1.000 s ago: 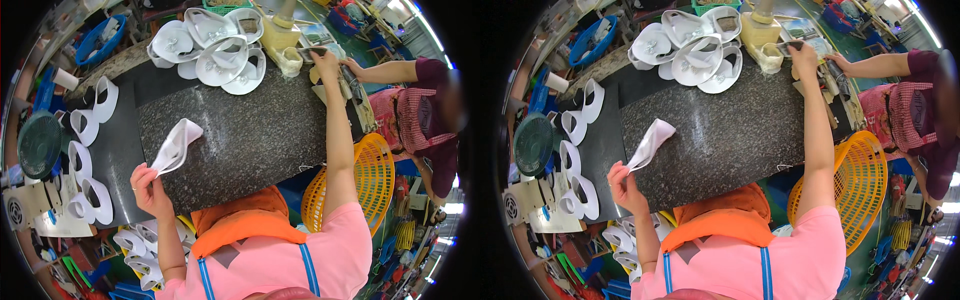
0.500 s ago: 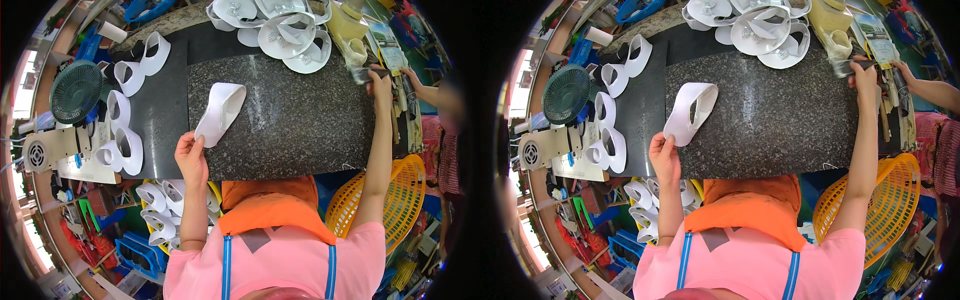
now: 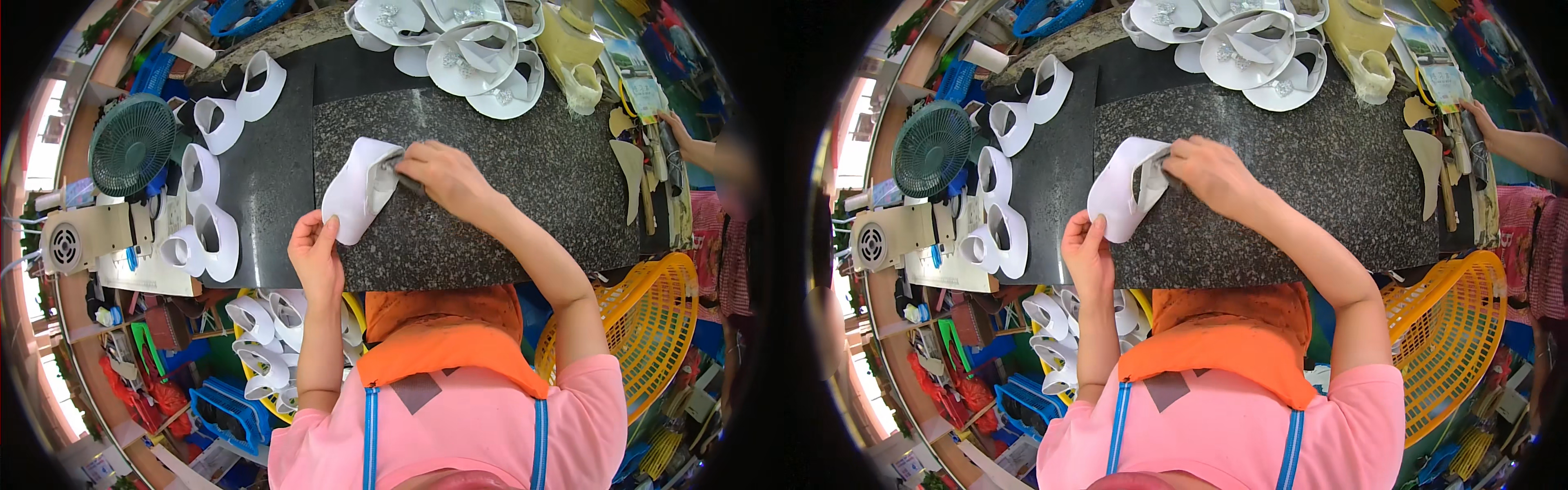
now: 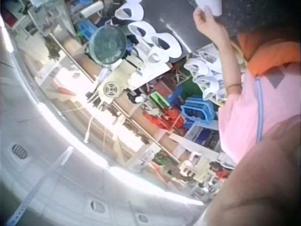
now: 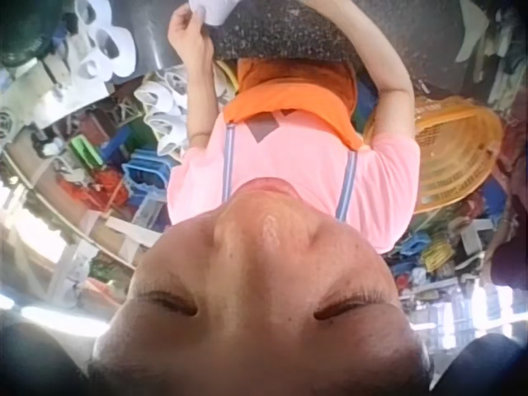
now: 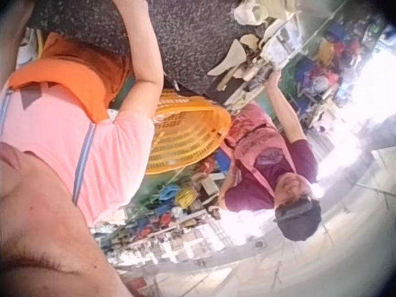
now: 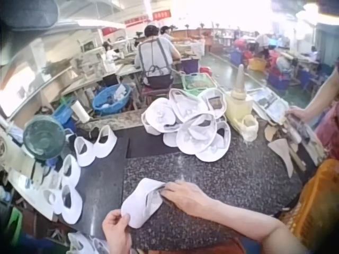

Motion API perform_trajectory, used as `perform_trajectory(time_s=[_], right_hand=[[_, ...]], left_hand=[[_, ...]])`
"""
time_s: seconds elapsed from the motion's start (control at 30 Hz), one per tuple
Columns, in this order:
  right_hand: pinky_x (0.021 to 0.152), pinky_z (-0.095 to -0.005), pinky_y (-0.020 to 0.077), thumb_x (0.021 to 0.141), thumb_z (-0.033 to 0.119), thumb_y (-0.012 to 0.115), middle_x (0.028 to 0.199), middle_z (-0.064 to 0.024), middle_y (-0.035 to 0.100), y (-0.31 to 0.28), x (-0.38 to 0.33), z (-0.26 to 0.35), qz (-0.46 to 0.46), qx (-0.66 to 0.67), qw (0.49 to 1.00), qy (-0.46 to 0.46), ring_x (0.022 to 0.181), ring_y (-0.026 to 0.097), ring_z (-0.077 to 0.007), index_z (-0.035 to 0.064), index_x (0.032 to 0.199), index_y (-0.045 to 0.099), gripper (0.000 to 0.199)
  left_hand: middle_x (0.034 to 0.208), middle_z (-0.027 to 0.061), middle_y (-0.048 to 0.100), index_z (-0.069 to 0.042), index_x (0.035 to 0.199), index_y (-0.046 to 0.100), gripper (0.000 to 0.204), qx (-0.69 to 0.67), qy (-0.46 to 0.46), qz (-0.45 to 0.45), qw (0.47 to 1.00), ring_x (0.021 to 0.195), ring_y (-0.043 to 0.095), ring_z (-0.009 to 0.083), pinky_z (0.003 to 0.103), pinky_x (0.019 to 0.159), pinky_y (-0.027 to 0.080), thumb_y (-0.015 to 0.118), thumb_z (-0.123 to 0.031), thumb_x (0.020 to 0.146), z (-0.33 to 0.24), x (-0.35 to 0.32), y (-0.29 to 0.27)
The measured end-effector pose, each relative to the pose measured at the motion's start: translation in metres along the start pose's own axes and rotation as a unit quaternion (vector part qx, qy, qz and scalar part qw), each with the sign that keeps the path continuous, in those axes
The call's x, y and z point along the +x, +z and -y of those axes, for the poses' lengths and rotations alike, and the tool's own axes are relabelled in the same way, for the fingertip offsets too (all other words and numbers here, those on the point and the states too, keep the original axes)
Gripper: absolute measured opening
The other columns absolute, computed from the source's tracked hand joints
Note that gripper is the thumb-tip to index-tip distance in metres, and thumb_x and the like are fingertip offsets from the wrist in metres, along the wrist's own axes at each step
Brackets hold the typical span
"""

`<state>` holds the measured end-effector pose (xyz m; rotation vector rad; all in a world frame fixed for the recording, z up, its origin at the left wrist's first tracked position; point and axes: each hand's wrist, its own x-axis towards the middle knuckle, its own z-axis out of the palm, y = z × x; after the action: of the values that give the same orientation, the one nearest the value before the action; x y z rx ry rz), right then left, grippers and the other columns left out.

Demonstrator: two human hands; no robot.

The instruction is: Applying glue or primer to the interior seams and surfaces of white shoe upper components using a handheld brush.

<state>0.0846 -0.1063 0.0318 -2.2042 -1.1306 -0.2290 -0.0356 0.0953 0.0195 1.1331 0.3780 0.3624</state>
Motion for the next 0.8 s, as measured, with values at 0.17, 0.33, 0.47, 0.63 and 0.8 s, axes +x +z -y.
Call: perform_trajectory(time_s=[0.17, 0.33, 0.47, 0.63, 0.8], right_hand=[[0.072, -0.0366, 0.047, 0.066, -0.004, 0.059, 0.09, -0.0099, 0.057, -0.014, -0.005, 0.016, 0.068, 0.12, 0.989, -0.049, 0.085, 0.056, -0.0293, 0.0034, 0.096, 0.061, 0.031], [0.07, -0.0385, 0.0468, 0.07, 0.0, 0.062, 0.084, -0.0112, 0.056, -0.018, 0.001, 0.006, 0.039, 0.192, 0.981, 0.008, 0.081, 0.057, -0.0309, 0.0029, 0.089, 0.062, 0.019], [0.071, -0.0389, 0.0462, 0.072, 0.003, 0.063, 0.086, -0.0111, 0.057, -0.012, 0.003, -0.004, 0.031, 0.167, 0.985, 0.003, 0.082, 0.057, -0.0316, 0.0029, 0.091, 0.063, 0.02], [0.072, -0.0385, 0.0466, 0.071, 0.001, 0.061, 0.085, -0.0108, 0.056, -0.017, -0.004, 0.019, 0.137, 0.269, 0.953, -0.004, 0.082, 0.057, -0.0307, 0.0032, 0.091, 0.063, 0.021], [0.07, -0.0384, 0.0464, 0.069, 0.001, 0.061, 0.084, -0.0093, 0.054, 0.009, 0.002, 0.012, 0.082, 0.204, 0.975, -0.039, 0.08, 0.057, -0.0297, 0.0037, 0.09, 0.061, 0.022]], left_hand=[[0.085, 0.0044, 0.062, 0.003, 0.096, 0.058, 0.018, 0.032, -0.003, 0.032, 0.999, 0.075, 0.057, 0.0079, 0.02, 0.071, 0.045, 0.063, 0.004, 0.079, -0.024, 0.008, 0.022], [0.086, 0.0049, 0.062, 0.003, 0.097, 0.058, 0.019, 0.045, -0.018, 0.093, 0.994, 0.074, 0.057, 0.0075, 0.02, 0.07, 0.046, 0.063, 0.005, 0.078, -0.04, 0.032, 0.034], [0.09, 0.0073, 0.062, 0.004, 0.099, 0.057, 0.02, 0.051, 0.001, 0.117, 0.992, 0.076, 0.058, 0.0089, 0.02, 0.07, 0.048, 0.061, 0.004, 0.079, -0.066, 0.039, 0.049], [0.094, 0.0095, 0.062, 0.004, 0.106, 0.054, 0.026, 0.108, -0.028, 0.152, 0.982, 0.082, 0.062, 0.0133, 0.025, 0.072, 0.052, 0.059, 0.001, 0.08, -0.073, 0.068, 0.047], [0.091, 0.0084, 0.063, 0.005, 0.109, 0.056, 0.029, 0.234, -0.102, 0.186, 0.949, 0.076, 0.062, 0.0124, 0.025, 0.066, 0.053, 0.06, -0.006, 0.081, -0.056, 0.142, 0.034]])
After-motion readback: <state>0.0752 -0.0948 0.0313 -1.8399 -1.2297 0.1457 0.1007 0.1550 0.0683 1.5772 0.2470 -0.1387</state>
